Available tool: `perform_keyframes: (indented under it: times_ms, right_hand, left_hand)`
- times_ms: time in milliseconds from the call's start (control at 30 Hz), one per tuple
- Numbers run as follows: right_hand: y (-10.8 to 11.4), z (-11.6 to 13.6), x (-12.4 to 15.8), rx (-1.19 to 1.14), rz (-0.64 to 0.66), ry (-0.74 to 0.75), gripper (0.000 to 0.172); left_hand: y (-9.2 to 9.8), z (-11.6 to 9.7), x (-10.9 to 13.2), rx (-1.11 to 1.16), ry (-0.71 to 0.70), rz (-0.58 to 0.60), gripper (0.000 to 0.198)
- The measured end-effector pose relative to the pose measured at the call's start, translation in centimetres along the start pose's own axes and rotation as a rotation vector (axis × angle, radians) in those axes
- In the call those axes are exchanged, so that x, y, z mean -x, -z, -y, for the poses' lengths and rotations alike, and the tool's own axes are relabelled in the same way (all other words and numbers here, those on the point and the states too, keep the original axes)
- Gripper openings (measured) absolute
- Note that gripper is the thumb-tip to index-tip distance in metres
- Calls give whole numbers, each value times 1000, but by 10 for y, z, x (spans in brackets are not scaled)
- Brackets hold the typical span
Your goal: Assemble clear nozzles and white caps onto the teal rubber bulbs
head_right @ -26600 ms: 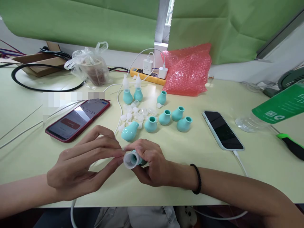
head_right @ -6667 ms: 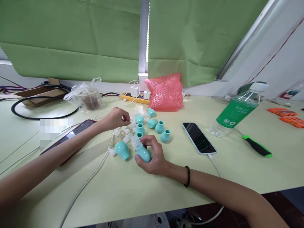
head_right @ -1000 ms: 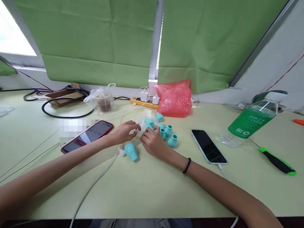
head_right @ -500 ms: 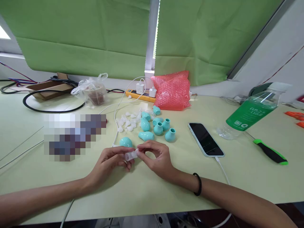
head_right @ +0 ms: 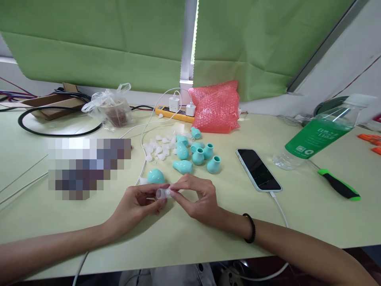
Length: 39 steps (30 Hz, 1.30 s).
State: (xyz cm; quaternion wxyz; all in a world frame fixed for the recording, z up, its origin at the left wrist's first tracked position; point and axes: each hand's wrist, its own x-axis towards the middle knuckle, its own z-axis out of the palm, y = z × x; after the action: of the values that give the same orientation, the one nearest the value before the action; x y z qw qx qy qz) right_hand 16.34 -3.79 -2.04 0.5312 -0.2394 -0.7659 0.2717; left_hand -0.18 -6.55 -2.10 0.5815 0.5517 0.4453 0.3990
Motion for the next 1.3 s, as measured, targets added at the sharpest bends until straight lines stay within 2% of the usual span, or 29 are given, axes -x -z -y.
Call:
perform_keyframes:
  times_ms: [367,667,967,1300]
  right_hand:
    - [0,-3,1,1,54,-130,17]
    - [1,0,1,129,55,84,25]
    - [1,-2,2,333,79,228,30]
    - [2,-3,6,329,177,276,47]
  left_hand:
    - [0,-1,1,-33,-12,-2,32]
    - [0,-1,2,-34,-16,-6,37]
    - [1,-5,2,-43,-8,-6,32]
    - [1,2,4,-11,-30,22,19]
